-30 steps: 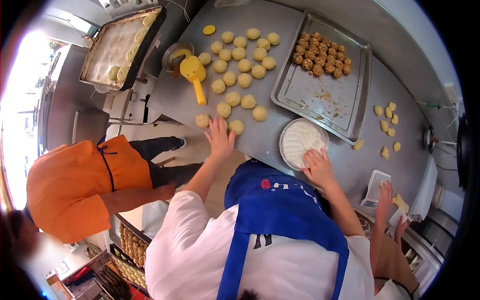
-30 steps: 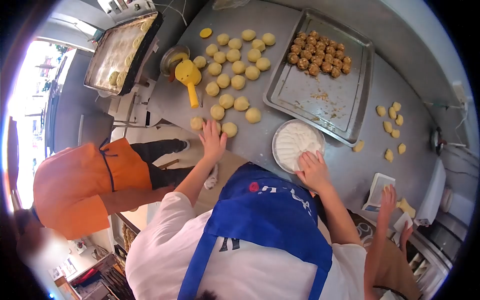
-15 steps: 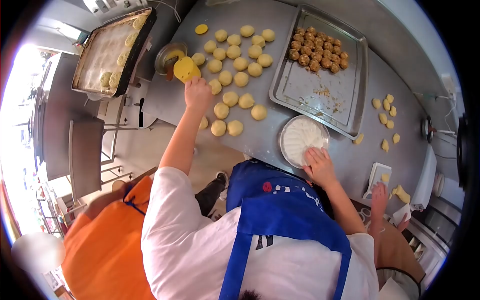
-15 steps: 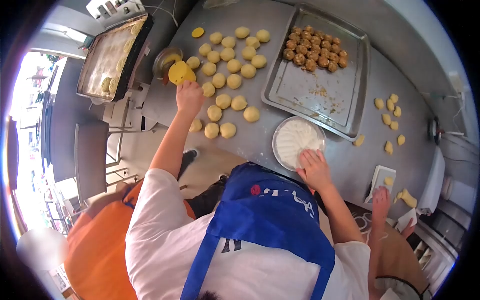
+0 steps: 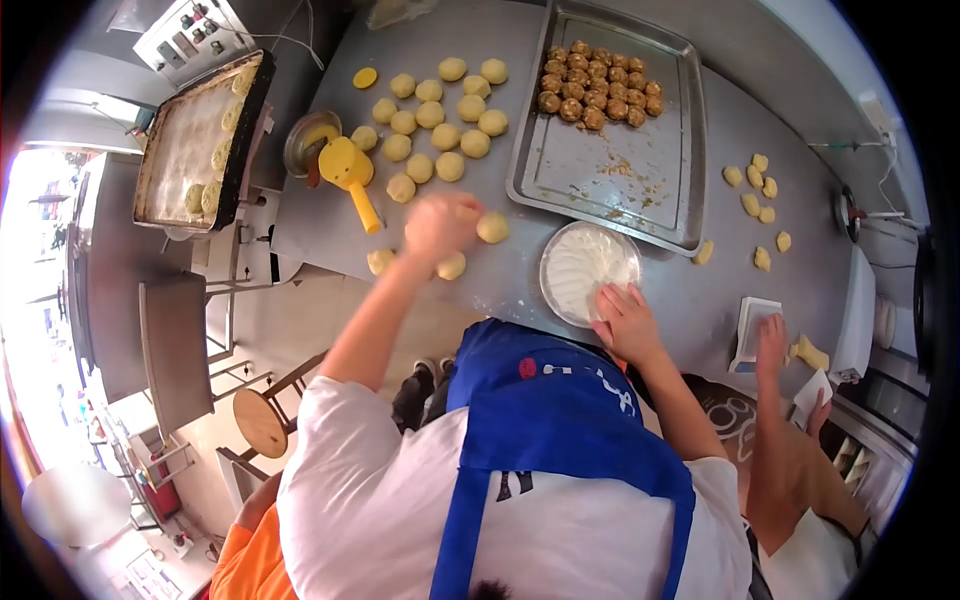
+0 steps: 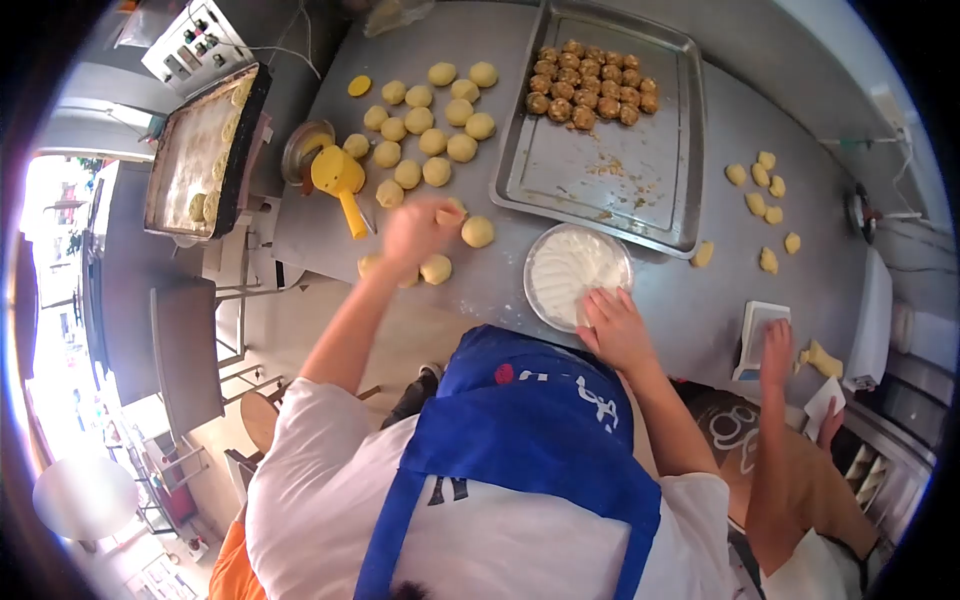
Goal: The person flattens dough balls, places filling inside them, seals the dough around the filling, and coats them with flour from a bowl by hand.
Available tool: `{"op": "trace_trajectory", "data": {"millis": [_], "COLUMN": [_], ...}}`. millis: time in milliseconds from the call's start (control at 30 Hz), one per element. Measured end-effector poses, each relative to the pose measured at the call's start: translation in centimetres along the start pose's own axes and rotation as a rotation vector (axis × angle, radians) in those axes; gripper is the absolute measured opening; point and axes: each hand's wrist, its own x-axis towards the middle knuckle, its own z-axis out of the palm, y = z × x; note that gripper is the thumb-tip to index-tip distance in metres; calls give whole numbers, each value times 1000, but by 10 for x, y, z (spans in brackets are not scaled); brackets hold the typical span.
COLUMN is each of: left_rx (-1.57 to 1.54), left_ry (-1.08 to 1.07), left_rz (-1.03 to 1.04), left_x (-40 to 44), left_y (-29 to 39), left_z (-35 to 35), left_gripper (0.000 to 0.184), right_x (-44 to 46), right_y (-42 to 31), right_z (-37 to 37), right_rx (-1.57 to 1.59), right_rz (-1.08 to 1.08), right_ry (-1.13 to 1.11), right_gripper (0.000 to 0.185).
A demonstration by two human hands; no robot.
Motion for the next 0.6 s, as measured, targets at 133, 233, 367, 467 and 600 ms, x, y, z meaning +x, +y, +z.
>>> {"op": "trace_trajectory", "data": {"millis": [133, 233, 367, 467, 600], "left_rx": [-1630, -2108, -2223, -2209, -2209], "left_ry": [-693, -906, -1046, -868, -532], "left_rz": [-334, -573, -647, -679, -768], "left_x": [-27, -30, -41, -49, -62], "left_y": [80, 130, 150, 139, 123], "left_z": [116, 132, 143, 125, 122], "left_gripper": [65, 78, 76, 66, 56], "right_x": [28, 38, 6, -10, -49], "right_y": [-24, -24, 55, 148, 203], "right_z": [-37, -51, -61, -50, -12], "right_rx": [149, 254, 317, 147, -264], "right_rz": [-19, -104, -62, 501, 720], "right_ry": [248, 440, 664, 768, 491], "right_gripper": [51, 42, 10, 14, 34]}}
